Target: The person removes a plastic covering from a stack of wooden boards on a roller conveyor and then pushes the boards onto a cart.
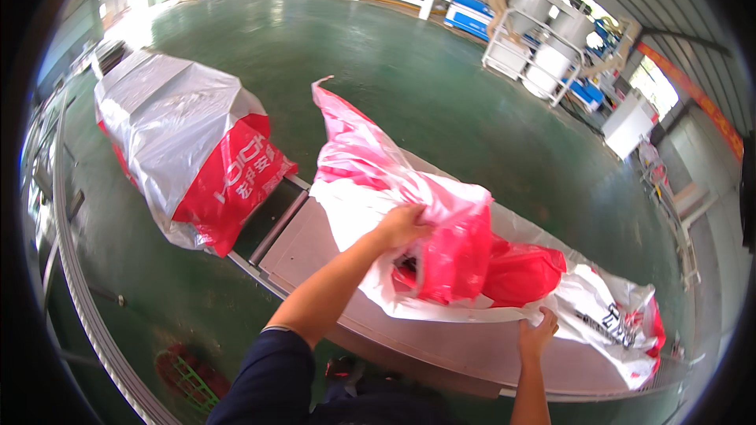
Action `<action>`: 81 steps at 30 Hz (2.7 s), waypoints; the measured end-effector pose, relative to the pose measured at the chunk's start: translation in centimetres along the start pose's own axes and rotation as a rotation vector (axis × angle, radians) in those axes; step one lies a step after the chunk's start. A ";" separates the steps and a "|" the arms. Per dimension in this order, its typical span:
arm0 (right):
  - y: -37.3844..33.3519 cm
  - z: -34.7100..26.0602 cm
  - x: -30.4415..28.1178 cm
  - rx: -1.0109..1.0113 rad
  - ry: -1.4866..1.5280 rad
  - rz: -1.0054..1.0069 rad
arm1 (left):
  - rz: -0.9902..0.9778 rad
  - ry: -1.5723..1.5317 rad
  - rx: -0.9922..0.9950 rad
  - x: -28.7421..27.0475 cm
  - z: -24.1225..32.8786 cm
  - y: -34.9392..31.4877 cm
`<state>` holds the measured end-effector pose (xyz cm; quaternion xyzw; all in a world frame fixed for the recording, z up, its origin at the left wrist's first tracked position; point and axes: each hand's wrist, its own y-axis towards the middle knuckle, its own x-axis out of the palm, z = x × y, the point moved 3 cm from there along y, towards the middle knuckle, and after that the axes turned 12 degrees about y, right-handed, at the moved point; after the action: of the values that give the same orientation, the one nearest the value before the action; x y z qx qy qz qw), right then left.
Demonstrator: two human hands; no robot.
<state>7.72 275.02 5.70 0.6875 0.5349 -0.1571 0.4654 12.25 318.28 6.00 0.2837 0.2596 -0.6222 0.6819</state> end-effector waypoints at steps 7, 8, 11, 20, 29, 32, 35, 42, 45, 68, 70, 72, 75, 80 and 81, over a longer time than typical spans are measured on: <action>-7.3 17.1 -3.1 0.984 0.521 0.220 | 0.466 0.443 -0.443 0.0 -7.8 -8.8; -7.8 19.8 -4.2 1.070 0.646 0.333 | 0.459 0.489 -0.521 0.5 -9.9 -10.1; -8.3 25.2 -7.0 1.214 0.832 0.562 | 0.502 0.483 -0.775 2.9 -16.3 -14.1; -0.7 30.0 -8.7 1.335 1.008 0.671 | 0.471 -0.621 -0.855 4.1 -18.2 -16.1; 14.4 35.3 -1.3 1.243 0.818 0.167 | 0.492 -0.961 -0.507 -6.4 -17.2 8.2; 23.3 39.1 -1.7 1.014 0.993 0.225 | 0.408 -1.004 -0.279 -11.0 -12.3 20.6; 34.3 38.3 -7.1 0.497 1.373 -0.058 | 0.285 -1.028 -0.100 -10.6 -3.6 30.3; 33.2 26.4 -2.5 0.335 0.606 -0.064 | 0.168 -0.037 0.014 2.6 1.7 25.4; 26.9 25.4 -1.3 0.212 0.341 -0.146 | 0.048 0.510 0.103 5.4 2.3 17.6; -19.0 17.4 -16.9 0.818 0.409 0.382 | 0.044 -0.247 0.169 16.3 7.8 -13.4; -21.4 18.4 -17.8 0.862 0.446 0.459 | -0.022 -0.219 0.260 17.9 10.8 -14.3; -22.6 19.6 -18.4 0.919 0.474 0.477 | -0.098 -0.155 0.315 19.8 13.4 -15.3; -25.2 22.3 -20.1 0.932 0.487 0.512 | -0.182 -0.165 0.350 23.5 17.1 -16.7; -30.6 29.8 -24.1 0.991 0.582 0.638 | -0.332 -0.114 0.438 32.5 25.2 -17.7; -31.6 31.3 -25.0 1.039 0.550 0.649 | -0.349 -0.126 0.462 34.5 27.5 -17.7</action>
<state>-20.81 234.84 -7.57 0.9631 0.2550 -0.0654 -0.0557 -2.17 273.46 -0.13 0.3434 0.1132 -0.7890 0.4968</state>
